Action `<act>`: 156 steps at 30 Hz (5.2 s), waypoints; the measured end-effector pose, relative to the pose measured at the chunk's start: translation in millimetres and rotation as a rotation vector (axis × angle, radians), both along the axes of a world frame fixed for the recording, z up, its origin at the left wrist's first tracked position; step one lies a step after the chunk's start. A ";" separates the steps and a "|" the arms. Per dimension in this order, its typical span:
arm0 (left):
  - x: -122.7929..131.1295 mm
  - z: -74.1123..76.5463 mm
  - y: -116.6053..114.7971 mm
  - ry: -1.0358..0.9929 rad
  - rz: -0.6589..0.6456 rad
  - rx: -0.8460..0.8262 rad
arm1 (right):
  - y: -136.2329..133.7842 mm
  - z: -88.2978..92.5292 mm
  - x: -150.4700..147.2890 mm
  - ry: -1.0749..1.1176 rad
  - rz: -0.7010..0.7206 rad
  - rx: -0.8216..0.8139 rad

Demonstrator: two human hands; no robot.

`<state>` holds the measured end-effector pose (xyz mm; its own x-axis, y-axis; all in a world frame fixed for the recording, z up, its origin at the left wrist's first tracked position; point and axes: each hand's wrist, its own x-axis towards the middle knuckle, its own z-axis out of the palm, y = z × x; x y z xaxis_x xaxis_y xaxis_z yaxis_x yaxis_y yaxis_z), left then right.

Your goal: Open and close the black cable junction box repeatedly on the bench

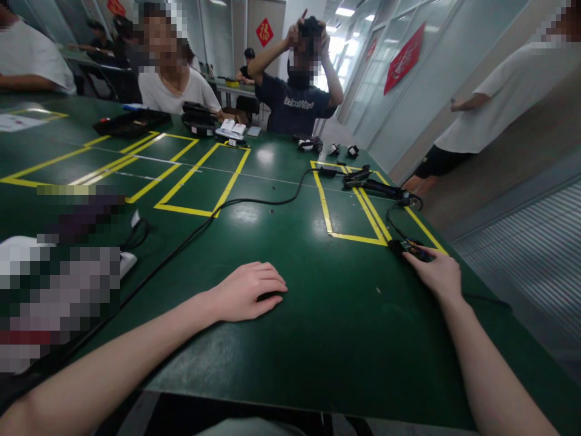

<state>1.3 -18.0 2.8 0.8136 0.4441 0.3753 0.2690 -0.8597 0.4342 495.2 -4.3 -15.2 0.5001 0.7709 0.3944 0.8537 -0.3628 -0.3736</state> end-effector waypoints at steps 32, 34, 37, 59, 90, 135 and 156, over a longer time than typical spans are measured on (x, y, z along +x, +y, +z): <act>-2.6 1.8 -2.2 0.078 0.106 -0.029 | -52.2 10.2 -254.3 0.129 1.287 0.139; -2.2 1.9 -1.6 0.044 0.095 -0.029 | -51.8 12.3 -255.2 0.075 1.251 0.154; -3.5 4.7 0.2 -0.015 0.115 -0.005 | -49.9 14.9 -254.0 0.071 1.172 0.185; -8.4 5.9 4.8 0.032 0.148 0.021 | -54.7 10.2 -261.5 0.092 1.201 0.029; -13.9 7.4 11.0 0.043 0.223 0.005 | -38.3 17.9 -233.8 0.075 1.217 0.037; -19.1 14.5 13.0 -0.042 0.243 -0.387 | -41.1 20.8 -223.0 0.208 1.160 -0.128; -15.9 7.0 8.1 -0.042 0.222 -0.226 | -39.3 23.8 -222.2 0.160 1.194 -0.196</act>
<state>-14.5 -9.9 9.8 0.6735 0.6850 0.2778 0.4169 -0.6624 0.6224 273.0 -43.7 8.6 -0.5313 0.8185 0.2187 0.6384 0.5565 -0.5317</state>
